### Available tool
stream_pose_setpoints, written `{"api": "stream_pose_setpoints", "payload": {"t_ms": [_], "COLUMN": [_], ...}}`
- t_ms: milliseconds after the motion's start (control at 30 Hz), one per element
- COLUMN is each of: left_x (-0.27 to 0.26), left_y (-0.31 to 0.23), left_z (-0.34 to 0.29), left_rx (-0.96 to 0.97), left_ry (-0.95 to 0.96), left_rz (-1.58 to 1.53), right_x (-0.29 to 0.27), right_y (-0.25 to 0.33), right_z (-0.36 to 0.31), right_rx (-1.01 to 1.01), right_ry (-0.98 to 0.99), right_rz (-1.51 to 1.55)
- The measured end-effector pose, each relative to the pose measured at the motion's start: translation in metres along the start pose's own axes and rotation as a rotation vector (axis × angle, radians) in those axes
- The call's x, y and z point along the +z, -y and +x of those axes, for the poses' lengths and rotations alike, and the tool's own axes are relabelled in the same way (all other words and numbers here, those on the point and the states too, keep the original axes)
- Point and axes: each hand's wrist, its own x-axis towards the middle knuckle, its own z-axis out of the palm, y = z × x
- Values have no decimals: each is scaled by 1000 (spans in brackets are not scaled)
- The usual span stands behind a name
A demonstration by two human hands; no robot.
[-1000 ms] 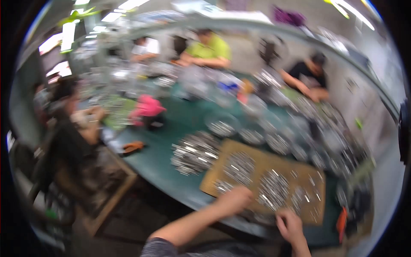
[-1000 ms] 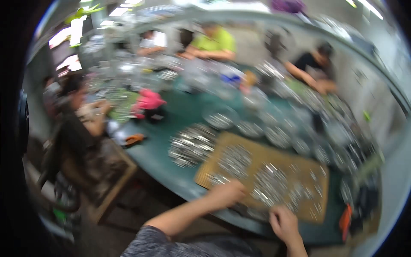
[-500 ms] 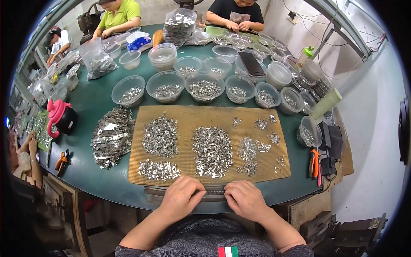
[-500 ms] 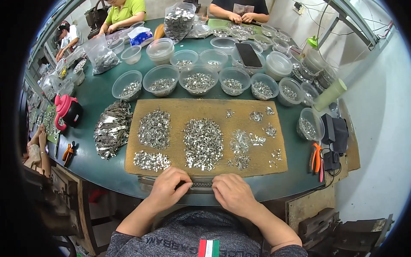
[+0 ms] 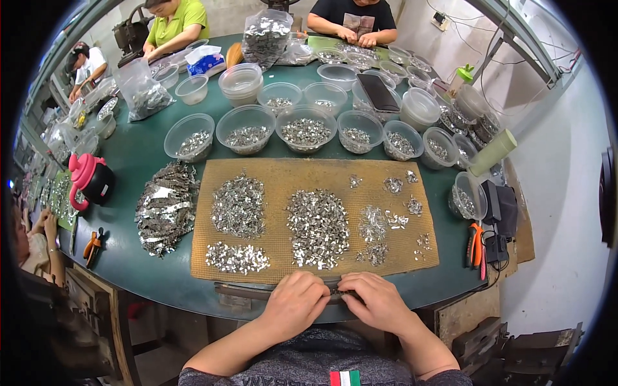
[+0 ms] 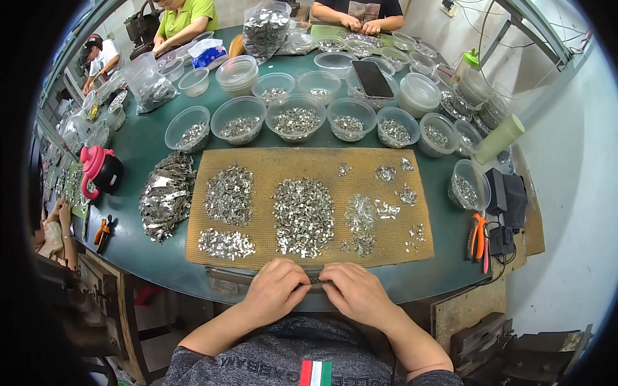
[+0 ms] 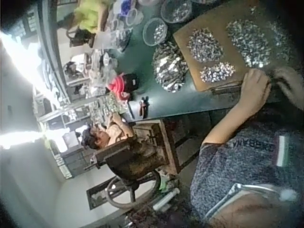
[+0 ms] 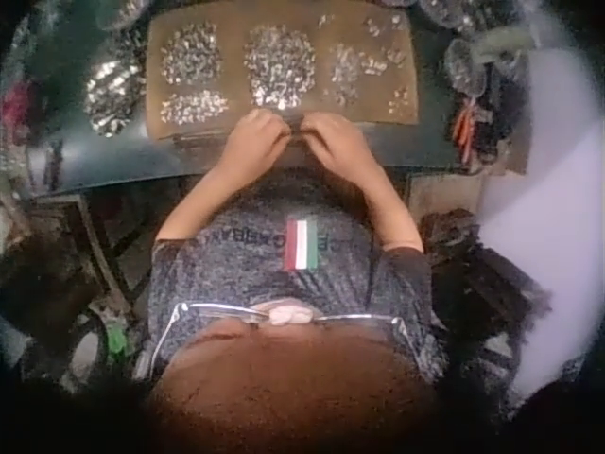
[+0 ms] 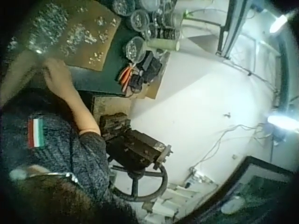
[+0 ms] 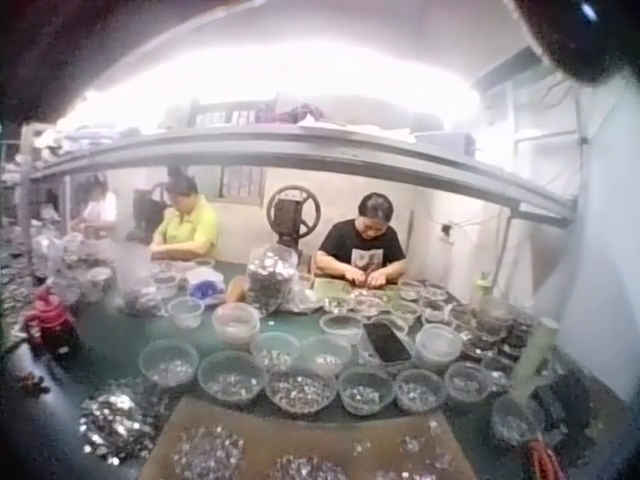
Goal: The person sorts small metal components by hand from plastic containers into sorting bins, then places them onto a jig for processing.
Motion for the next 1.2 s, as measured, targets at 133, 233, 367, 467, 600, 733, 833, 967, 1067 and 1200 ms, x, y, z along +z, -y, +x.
{"api": "stream_pose_setpoints", "payload": {"t_ms": [133, 233, 367, 467, 600, 733, 833, 967, 1067, 1200], "left_x": [4, 2, -3, -2, -10, -19, -19, -40, -55, -80], "left_y": [-4, -2, 7, 5, -2, 0, -1, -2, 6, 23], "left_z": [2, 5, 8, 11, 11, 1, -4, -29, -49, -73], "left_rx": [6, 7, 47, 14, -41, -8, 34, 77, 41, -107], "left_ry": [1, 41, 60, 61, 38, -2, -23, -121, -217, -369], "left_rz": [62, 53, -57, -107, 10, 115, 28, -41, 31, 151], "right_x": [-1, -5, -7, -5, 2, 4, -7, -10, -4, 20], "right_y": [-9, -15, -18, -25, -22, -15, -10, 12, 25, 37], "right_z": [-12, -19, -26, -32, -25, -15, -19, -4, 23, 61], "right_rx": [74, 98, 126, 134, 142, 114, 101, 66, -79, -204], "right_ry": [-86, -148, -176, -210, -217, -184, -163, -175, -136, -56], "right_rz": [72, 88, 79, 74, 105, 127, 63, 21, -3, 9]}}
